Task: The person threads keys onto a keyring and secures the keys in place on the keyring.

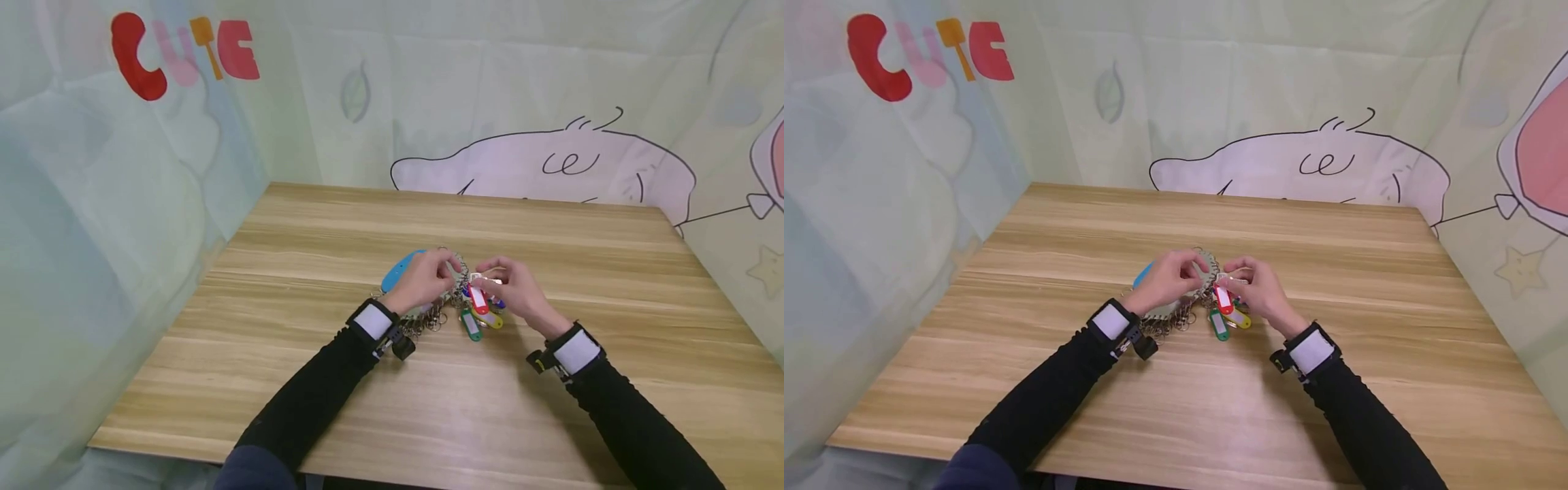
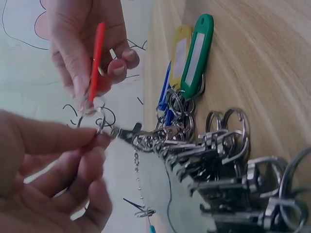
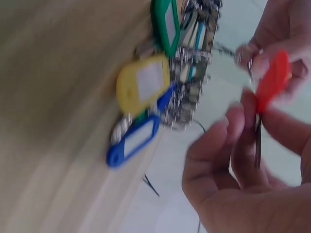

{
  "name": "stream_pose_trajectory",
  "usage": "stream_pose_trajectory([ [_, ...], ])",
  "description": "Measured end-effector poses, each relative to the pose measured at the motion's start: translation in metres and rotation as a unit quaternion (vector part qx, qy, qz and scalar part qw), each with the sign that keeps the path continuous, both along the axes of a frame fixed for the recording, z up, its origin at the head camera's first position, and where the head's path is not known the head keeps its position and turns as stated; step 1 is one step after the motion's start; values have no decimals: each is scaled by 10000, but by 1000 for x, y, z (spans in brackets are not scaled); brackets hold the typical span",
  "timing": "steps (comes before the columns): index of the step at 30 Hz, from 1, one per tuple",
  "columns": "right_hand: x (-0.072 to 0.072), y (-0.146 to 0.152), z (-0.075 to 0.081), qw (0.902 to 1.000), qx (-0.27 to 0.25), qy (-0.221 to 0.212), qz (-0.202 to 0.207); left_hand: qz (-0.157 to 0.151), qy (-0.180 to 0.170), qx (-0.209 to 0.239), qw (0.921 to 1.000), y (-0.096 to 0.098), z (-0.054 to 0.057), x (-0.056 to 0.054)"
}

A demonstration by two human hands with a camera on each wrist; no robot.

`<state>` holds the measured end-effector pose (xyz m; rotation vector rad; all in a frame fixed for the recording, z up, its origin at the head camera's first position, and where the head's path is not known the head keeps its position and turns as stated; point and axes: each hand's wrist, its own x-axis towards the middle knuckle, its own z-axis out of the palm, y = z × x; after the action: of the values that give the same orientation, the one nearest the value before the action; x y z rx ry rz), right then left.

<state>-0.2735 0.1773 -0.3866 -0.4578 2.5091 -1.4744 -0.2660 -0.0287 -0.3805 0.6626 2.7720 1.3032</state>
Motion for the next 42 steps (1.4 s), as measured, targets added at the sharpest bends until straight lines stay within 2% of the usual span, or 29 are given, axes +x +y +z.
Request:
stream_pose_trajectory([
  [3, -2, 3, -2, 9982, 478, 248, 274, -315, -47, -197, 9993, -6, 0, -1],
  [5, -3, 5, -4, 9941, 821, 489, 511, -226, -70, -333, 9992, -14, 0, -3],
  [7, -3, 6, -8, 9872, 1160, 844, 704, 259, -128, -512, 9983, -24, -1, -5],
  [9, -3, 6, -10, 9794, 1410, 1212, 782, 959, -245, -761, 9922, -35, -2, -7],
  [10, -3, 6, -11, 9765, 1489, 1359, 769, 1292, -337, -944, 9865, -41, -3, -8],
  [12, -4, 7, -13, 9725, 1598, 1564, 645, 1875, -535, -1419, 9705, -51, -5, -11],
  [14, -4, 8, -14, 9733, 1628, 1534, 506, 2158, -799, -1872, 9550, -60, -8, -13],
  [16, -5, 8, -15, 9728, 1692, 1517, 453, 2227, -1085, -2173, 9441, -65, -11, -16],
  [17, -6, 9, -15, 9718, 1730, 1539, 455, 2228, -1173, -2237, 9416, -66, -13, -17],
  [20, -6, 9, -18, 9701, 1776, 1554, 566, 2162, -1479, -2250, 9385, -66, -15, -22],
  [23, -7, 7, -23, 9702, 1669, 1629, 651, 2012, -1601, -2447, 9349, -67, -17, -30],
  [24, -7, 7, -25, 9714, 1625, 1602, 653, 1886, -1564, -2447, 9381, -69, -19, -33],
  [26, -6, 6, -28, 9726, 1571, 1577, 668, 1656, -1740, -2469, 9388, -72, -21, -39],
  [28, -5, 6, -31, 9745, 1586, 1444, 666, 1394, -1957, -2074, 9483, -76, -22, -44],
  [30, -5, 6, -33, 9758, 1638, 1286, 664, 1206, -2173, -1307, 9598, -78, -20, -45],
  [31, -6, 6, -33, 9754, 1661, 1288, 665, 1149, -2382, -873, 9604, -76, -16, -44],
  [34, -10, 8, -30, 9744, 1711, 1328, 598, 716, -2442, 411, 9662, -71, 0, -42],
  [35, -12, 8, -28, 9739, 1730, 1359, 559, 579, -2356, 706, 9676, -67, 7, -42],
  [37, -17, 8, -23, 9731, 1799, 1356, 487, 350, -2056, 1011, 9728, -60, 21, -41],
  [40, -25, 8, -16, 9768, 1814, 1039, 469, 282, -1313, 952, 9864, -53, 44, -38],
  [42, -30, 8, -12, 9809, 1686, 816, 517, 236, -816, 874, 9926, -49, 61, -36],
])
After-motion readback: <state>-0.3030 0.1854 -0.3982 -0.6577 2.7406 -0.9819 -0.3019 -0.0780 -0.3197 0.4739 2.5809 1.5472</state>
